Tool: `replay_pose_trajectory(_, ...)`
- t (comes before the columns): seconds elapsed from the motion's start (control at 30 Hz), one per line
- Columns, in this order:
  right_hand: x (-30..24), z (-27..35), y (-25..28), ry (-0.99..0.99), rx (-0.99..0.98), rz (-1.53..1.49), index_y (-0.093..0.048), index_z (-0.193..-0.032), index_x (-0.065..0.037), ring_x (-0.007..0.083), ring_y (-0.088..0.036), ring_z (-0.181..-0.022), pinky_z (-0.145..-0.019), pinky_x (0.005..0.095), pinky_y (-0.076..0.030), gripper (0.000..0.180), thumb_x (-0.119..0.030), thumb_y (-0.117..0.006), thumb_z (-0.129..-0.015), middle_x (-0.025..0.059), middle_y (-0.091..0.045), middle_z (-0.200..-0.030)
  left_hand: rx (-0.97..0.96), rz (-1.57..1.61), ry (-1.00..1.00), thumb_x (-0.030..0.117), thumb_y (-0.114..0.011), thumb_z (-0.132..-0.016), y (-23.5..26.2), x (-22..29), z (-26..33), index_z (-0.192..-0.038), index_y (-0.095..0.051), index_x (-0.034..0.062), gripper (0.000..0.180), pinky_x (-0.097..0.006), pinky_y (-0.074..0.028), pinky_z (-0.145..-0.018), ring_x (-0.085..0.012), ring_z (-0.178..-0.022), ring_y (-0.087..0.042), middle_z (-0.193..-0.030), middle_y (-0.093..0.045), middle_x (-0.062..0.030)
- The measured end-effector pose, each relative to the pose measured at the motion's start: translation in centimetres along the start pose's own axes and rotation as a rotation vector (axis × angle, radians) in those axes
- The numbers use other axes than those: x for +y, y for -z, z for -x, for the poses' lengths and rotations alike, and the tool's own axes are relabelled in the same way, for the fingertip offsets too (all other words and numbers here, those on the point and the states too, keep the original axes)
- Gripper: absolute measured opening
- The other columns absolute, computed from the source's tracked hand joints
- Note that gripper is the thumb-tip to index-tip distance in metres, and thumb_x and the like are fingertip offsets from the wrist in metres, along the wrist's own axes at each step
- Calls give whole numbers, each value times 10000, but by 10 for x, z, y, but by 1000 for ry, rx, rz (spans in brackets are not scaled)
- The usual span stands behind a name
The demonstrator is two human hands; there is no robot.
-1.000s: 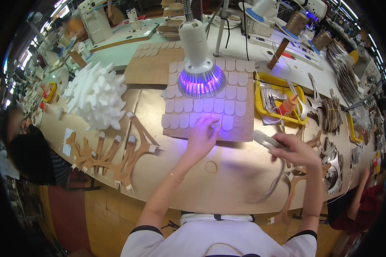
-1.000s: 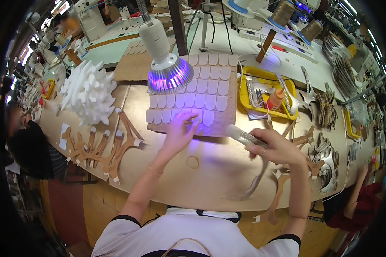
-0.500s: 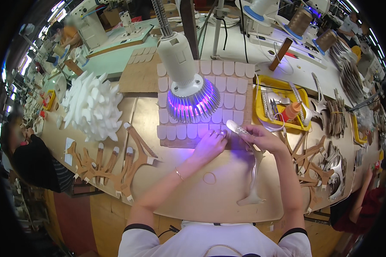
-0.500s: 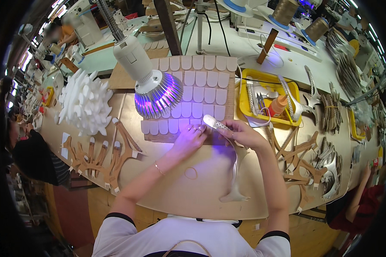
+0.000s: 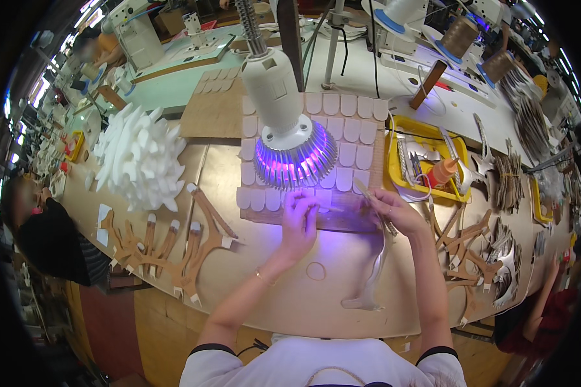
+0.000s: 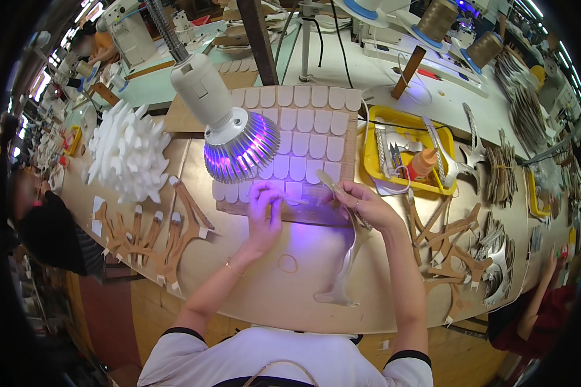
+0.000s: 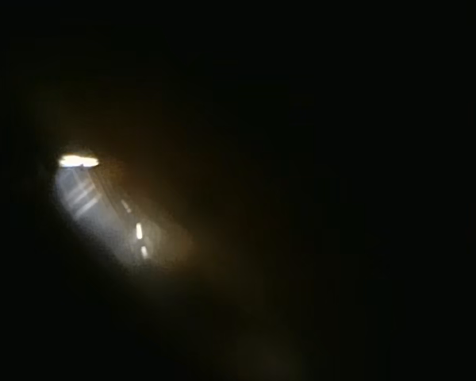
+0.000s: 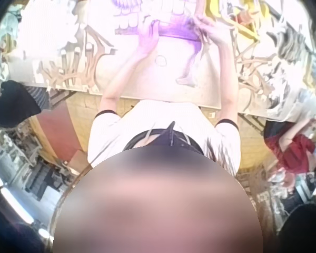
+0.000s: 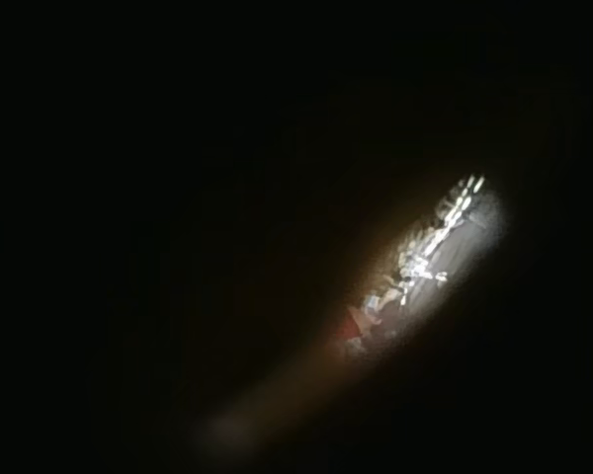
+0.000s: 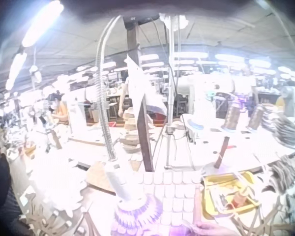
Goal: The person applies glue from a squeeze bottle to small white foam pieces and attaches them to wooden frames under a UV lamp. They repeatedly pick up frames, apply glue, and press the foam pieces into place, then set the frames aside.
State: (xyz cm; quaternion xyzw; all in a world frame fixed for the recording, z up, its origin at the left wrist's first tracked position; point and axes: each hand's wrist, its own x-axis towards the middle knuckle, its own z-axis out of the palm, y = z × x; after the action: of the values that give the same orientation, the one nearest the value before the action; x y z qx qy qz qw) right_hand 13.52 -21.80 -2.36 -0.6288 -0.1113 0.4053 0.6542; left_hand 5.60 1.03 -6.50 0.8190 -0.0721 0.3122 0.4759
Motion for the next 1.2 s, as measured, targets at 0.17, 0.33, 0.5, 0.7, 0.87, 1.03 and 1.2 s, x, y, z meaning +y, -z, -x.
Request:
replay_pose_trajectory(0.17,-9,3,-9,42,-6,51,-576,-992,-75,61,-500,-660,-593,195,-398,252,-314,-605,-918,-21,-598,-859,-17,29,-128,-90,-619,-783,30,18,9,-933,-618,62,214,-255,-454,-624,-173,-751,-528,-979,-465,-82)
replay_pose_trajectory(0.33,-22,8,-42,85,-98,94,-578,-995,-77,63,-507,-717,-643,222,-420,251,-248,-697,-856,-11,-623,-945,-111,-5,-379,-72,-656,-763,40,24,13,-923,-683,127,256,-254,-480,-622,-179,-810,-571,-987,-467,-78)
replay_pose_trajectory(0.5,-43,14,-72,151,-114,-32,-570,-1060,-30,78,-550,-869,-800,249,-462,313,-132,-736,-815,5,-610,-974,-3,-72,-399,8,-660,-807,42,26,-1,-1033,-661,71,235,-295,-509,-742,-206,-881,-584,-1069,-490,-107)
replay_pose_trajectory(0.7,-52,7,-97,194,197,15,-544,-1095,-7,82,-564,-847,-752,240,-487,342,-135,-721,-832,21,-602,-960,-4,909,570,128,-628,-893,40,60,3,-1167,-585,-25,317,-322,-472,-854,-183,-1051,-559,-1221,-548,-113)
replay_pose_trajectory(0.87,-53,8,-111,152,227,41,-538,-1092,-19,62,-526,-769,-651,232,-467,364,-156,-737,-820,4,-566,-862,-18,910,777,136,-582,-935,39,66,3,-1101,-620,-57,257,-283,-480,-848,-140,-935,-611,-1046,-652,-99)
replay_pose_trajectory(1.03,-74,29,-95,78,227,339,-547,-1071,1,56,-517,-705,-593,222,-433,384,-210,-742,-817,-3,-562,-805,190,1091,815,84,-594,-918,51,46,-15,-1054,-640,-58,202,-302,-516,-861,-147,-883,-641,-988,-672,-92)
replay_pose_trajectory(1.2,-117,86,-95,205,385,691,-565,-1023,17,71,-515,-610,-543,242,-417,351,-233,-720,-833,13,-578,-731,120,1049,820,47,-598,-902,61,40,-21,-1056,-633,-58,189,-312,-532,-851,-160,-884,-649,-987,-671,-104)
